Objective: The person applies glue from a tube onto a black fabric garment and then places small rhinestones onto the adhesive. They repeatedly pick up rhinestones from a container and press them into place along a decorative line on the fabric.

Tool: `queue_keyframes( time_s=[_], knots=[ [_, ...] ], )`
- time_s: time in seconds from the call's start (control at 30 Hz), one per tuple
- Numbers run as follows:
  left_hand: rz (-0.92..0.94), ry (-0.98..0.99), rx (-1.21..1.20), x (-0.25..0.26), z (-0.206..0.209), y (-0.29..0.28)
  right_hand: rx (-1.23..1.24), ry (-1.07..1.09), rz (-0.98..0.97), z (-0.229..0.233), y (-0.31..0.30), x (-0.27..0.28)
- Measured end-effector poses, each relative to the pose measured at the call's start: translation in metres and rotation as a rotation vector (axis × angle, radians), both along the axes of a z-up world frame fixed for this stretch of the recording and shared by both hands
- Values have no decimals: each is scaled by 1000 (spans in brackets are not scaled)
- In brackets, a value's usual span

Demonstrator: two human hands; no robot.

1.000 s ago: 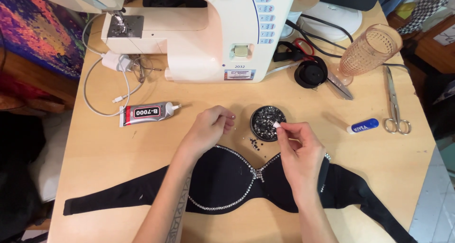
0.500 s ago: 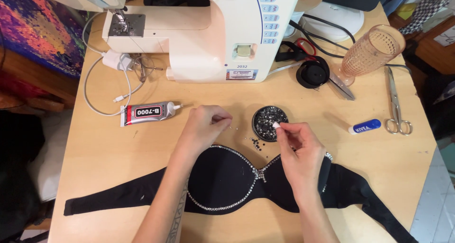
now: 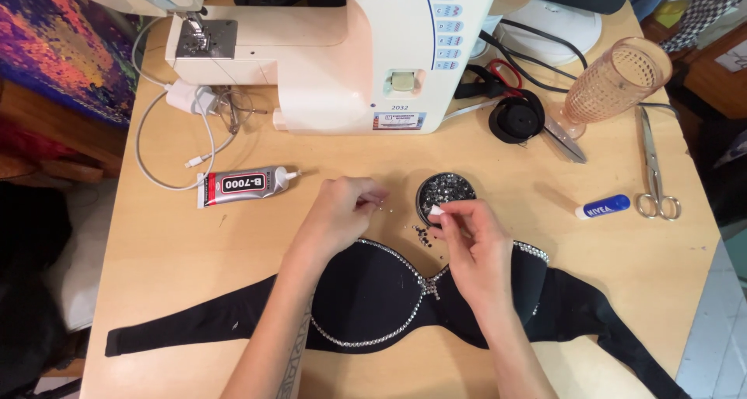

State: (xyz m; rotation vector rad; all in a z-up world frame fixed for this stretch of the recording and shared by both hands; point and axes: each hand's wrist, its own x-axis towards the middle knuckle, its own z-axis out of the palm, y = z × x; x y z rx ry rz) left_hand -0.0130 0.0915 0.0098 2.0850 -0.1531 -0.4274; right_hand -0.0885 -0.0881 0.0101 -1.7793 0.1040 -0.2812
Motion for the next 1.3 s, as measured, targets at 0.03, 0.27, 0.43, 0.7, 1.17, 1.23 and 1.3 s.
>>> queue_keyframes(
  time_s=[0.03,0.27,0.43,0.7,1.17,1.23,1.3],
  knots=[
    [0,2,0,0,-1,0,0,2,0,-1,-1,0],
    [61,-8,-4,-3,3,-2,26,23,-10,3,-2,0],
    [80,4,11,-5,14,-5,22,13,-20,3,-4,1],
    [-184,-139,258,-15,28,-25,117,11,-142,8,-1,1],
    [-183,-125,315,-8,-6,-50,175,0,-215,2,-5,2],
    [-161,-114,293,-5,-8,-47,178,-3,-216,3,-5,2],
    [-191,-136,164,-3,-5,-43,201,-6,-221,3,-5,2]
  ],
)
